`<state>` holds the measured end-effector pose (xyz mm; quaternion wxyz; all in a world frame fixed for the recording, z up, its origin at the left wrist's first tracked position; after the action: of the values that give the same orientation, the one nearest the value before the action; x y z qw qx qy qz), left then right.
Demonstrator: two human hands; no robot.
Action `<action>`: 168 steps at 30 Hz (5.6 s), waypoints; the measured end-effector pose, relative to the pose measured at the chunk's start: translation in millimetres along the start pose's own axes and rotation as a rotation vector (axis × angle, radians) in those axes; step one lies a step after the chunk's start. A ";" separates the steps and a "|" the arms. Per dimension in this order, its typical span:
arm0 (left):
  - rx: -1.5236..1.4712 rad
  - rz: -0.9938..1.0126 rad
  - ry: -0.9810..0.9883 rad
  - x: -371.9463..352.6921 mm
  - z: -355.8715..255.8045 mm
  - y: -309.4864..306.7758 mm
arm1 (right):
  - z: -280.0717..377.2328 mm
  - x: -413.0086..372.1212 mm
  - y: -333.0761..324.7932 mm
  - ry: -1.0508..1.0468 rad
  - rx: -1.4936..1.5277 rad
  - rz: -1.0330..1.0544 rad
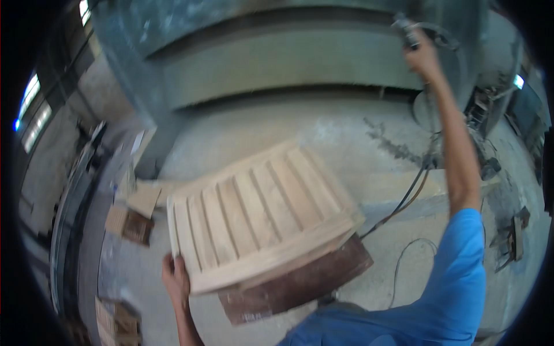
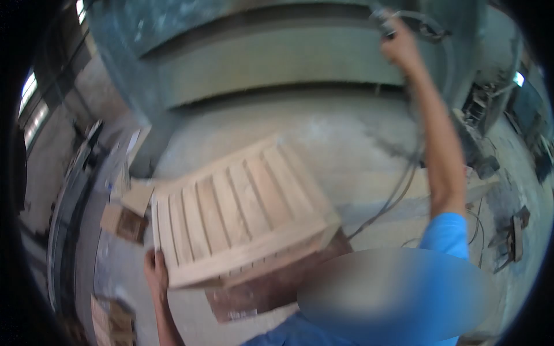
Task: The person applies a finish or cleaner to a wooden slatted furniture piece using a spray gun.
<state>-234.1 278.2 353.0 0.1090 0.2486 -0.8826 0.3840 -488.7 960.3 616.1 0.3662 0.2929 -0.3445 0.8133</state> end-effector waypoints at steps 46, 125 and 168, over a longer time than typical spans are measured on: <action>0.208 -0.034 0.370 28.9 2.6 6.7 | 159.8 -595.0 45.2 0.021 0.298 1.094; 0.191 -0.016 0.257 31.6 5.5 3.6 | 105.0 -539.9 18.7 0.042 0.095 0.805; 0.133 -0.064 0.307 19.4 -1.1 1.4 | 67.4 -509.2 -22.2 0.090 0.031 0.743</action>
<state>-251.4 272.9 360.3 0.2382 0.2217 -0.8197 0.4713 -170.7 718.5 292.5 0.0563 0.1175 -0.3984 0.9079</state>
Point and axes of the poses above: each hand's wrist, its own x-axis towards the middle knuckle, its own y-axis out of the palm, z = x × y, the point moved 3 cm from there along x, towards the middle knuckle, and after that the axes turned 8 degrees about y, right-handed, at the moved point
